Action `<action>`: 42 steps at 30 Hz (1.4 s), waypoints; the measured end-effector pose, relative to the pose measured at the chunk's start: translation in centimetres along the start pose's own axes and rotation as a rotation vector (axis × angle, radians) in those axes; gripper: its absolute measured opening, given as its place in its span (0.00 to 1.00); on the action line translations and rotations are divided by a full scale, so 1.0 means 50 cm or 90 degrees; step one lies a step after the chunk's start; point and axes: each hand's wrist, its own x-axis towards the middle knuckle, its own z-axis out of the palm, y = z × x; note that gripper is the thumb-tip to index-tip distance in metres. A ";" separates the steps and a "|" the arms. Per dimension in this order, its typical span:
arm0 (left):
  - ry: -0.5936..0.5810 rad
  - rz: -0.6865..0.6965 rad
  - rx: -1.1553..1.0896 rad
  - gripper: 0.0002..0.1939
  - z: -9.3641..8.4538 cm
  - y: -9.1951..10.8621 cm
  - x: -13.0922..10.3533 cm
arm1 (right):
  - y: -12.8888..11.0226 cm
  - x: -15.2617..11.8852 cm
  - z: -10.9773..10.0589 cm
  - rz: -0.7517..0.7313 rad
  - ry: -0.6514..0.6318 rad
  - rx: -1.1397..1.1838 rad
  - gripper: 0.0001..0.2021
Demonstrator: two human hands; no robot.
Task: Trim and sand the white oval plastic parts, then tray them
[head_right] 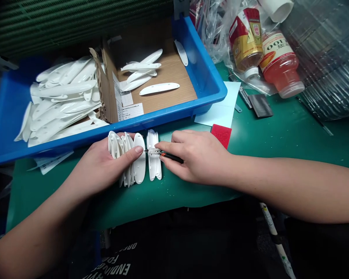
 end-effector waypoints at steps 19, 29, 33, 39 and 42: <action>-0.023 -0.154 -0.529 0.26 0.037 0.020 -0.016 | -0.039 -0.003 -0.013 -0.110 -0.018 -0.044 0.15; -0.061 -0.120 -0.511 0.21 0.034 0.005 -0.013 | -0.040 -0.004 0.006 -0.094 -0.031 -0.069 0.17; -0.053 -0.111 -0.497 0.21 0.034 0.006 -0.012 | -0.040 -0.006 0.009 -0.081 -0.045 -0.062 0.17; -0.063 -0.086 -0.447 0.21 0.030 0.001 -0.011 | -0.039 -0.007 0.012 -0.079 -0.052 -0.060 0.16; -0.061 -0.077 -0.428 0.22 0.028 -0.001 -0.011 | -0.037 -0.008 0.015 -0.080 -0.053 -0.074 0.16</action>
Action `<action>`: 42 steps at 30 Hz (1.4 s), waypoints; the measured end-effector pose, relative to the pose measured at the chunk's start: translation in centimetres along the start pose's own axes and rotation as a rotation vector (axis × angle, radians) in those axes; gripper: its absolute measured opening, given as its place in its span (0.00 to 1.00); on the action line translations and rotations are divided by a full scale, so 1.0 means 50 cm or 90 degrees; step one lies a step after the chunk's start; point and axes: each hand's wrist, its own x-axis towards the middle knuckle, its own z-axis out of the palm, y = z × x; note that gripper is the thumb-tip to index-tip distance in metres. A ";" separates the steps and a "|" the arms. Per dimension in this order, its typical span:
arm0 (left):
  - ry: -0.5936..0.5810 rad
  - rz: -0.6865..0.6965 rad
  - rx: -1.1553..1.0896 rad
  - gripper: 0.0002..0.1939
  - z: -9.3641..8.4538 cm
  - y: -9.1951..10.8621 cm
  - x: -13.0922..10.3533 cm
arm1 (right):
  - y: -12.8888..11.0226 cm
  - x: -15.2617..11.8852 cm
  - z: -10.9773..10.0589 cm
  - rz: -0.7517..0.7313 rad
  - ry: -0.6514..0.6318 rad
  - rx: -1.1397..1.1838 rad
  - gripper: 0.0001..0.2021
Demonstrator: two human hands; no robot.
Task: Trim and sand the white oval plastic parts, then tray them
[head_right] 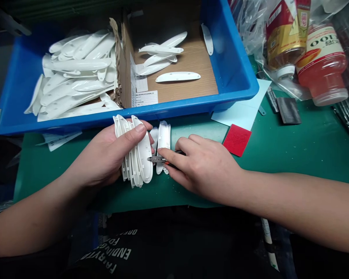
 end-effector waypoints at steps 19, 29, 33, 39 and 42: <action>-0.075 0.049 0.124 0.19 -0.012 0.004 0.008 | 0.011 -0.010 -0.012 0.007 -0.012 0.099 0.15; -0.076 0.043 0.035 0.23 -0.009 -0.011 0.006 | 0.014 -0.004 -0.009 0.048 -0.019 0.308 0.14; -0.071 0.018 0.024 0.24 -0.004 -0.006 0.004 | 0.017 -0.003 -0.008 0.046 -0.028 0.291 0.14; -0.013 0.028 0.111 0.25 -0.008 0.005 0.007 | 0.023 -0.010 -0.027 0.002 -0.015 0.085 0.15; -0.007 0.017 0.151 0.26 -0.010 0.010 0.005 | 0.025 -0.011 -0.035 0.008 -0.016 0.016 0.15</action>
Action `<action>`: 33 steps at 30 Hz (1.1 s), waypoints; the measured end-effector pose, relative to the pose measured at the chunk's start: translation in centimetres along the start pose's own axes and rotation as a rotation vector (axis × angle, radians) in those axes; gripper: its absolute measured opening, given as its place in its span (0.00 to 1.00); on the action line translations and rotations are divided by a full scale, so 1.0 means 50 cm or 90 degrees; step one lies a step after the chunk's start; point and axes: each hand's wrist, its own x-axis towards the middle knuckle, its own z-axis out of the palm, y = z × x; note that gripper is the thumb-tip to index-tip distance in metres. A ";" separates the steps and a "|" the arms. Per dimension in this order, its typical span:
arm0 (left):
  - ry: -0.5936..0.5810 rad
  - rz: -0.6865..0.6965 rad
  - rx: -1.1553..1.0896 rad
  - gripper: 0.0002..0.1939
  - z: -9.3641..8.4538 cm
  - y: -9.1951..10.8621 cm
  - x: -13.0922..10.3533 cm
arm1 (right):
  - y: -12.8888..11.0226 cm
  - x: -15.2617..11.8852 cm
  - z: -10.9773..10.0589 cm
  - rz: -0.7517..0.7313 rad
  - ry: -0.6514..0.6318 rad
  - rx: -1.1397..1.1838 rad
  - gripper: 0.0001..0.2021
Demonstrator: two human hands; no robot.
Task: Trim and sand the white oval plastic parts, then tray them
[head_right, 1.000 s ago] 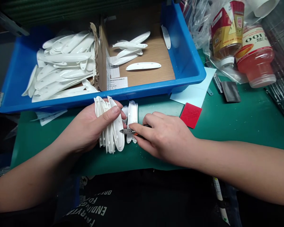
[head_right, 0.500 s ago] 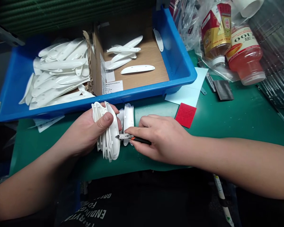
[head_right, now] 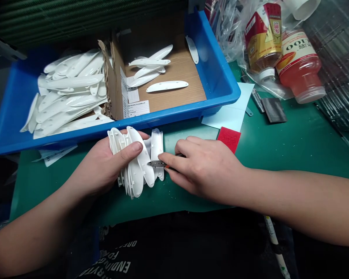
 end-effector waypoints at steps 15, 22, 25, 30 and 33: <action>-0.062 -0.093 -0.201 0.24 0.010 -0.024 0.001 | -0.010 0.006 -0.006 -0.020 -0.013 -0.026 0.15; -0.082 -0.102 -0.183 0.21 0.009 -0.022 0.002 | -0.013 0.004 -0.007 -0.018 -0.020 -0.032 0.15; -0.088 -0.108 -0.175 0.19 0.004 -0.023 0.002 | -0.013 0.004 -0.007 -0.016 -0.030 -0.033 0.15; -0.098 -0.108 -0.172 0.19 0.002 -0.020 0.003 | -0.013 0.005 -0.003 -0.022 -0.036 -0.033 0.15; -0.095 -0.121 -0.153 0.21 0.004 -0.017 0.002 | -0.014 0.004 0.001 -0.026 -0.035 -0.045 0.15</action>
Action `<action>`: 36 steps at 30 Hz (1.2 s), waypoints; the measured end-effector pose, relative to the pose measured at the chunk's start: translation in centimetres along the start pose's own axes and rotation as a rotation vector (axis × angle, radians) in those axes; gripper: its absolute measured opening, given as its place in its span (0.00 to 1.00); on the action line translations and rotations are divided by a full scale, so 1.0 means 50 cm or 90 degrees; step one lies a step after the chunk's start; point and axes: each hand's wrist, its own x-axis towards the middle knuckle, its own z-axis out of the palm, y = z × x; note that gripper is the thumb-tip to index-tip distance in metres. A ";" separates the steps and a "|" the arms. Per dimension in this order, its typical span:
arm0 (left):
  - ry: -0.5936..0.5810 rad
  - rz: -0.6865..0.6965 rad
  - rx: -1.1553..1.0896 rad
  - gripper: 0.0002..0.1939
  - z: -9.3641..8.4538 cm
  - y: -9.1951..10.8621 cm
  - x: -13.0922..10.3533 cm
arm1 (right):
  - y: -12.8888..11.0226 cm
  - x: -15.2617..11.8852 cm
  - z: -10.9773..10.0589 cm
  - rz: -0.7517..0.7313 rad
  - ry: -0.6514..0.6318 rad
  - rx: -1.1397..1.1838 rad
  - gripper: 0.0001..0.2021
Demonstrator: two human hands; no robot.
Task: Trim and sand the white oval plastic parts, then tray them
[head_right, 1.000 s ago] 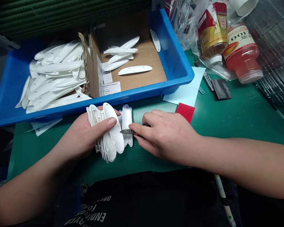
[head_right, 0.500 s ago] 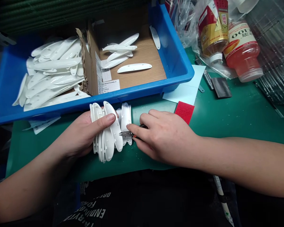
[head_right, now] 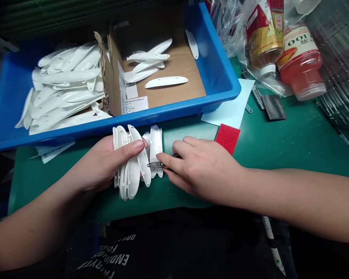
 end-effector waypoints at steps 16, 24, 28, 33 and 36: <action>0.020 0.040 0.011 0.23 -0.004 0.003 -0.005 | 0.005 0.000 0.017 0.039 0.088 0.243 0.15; 0.019 0.063 0.012 0.22 -0.005 0.001 -0.005 | 0.005 0.005 0.005 0.010 0.065 0.125 0.16; 0.022 0.069 0.007 0.21 -0.002 0.000 -0.004 | 0.003 0.004 0.011 -0.002 0.059 0.095 0.17; 0.007 0.078 -0.031 0.17 0.003 0.002 -0.004 | 0.001 0.000 0.015 -0.001 0.044 0.083 0.17; 0.002 0.081 -0.042 0.16 0.003 0.000 -0.003 | -0.001 -0.002 0.018 -0.006 0.032 0.074 0.17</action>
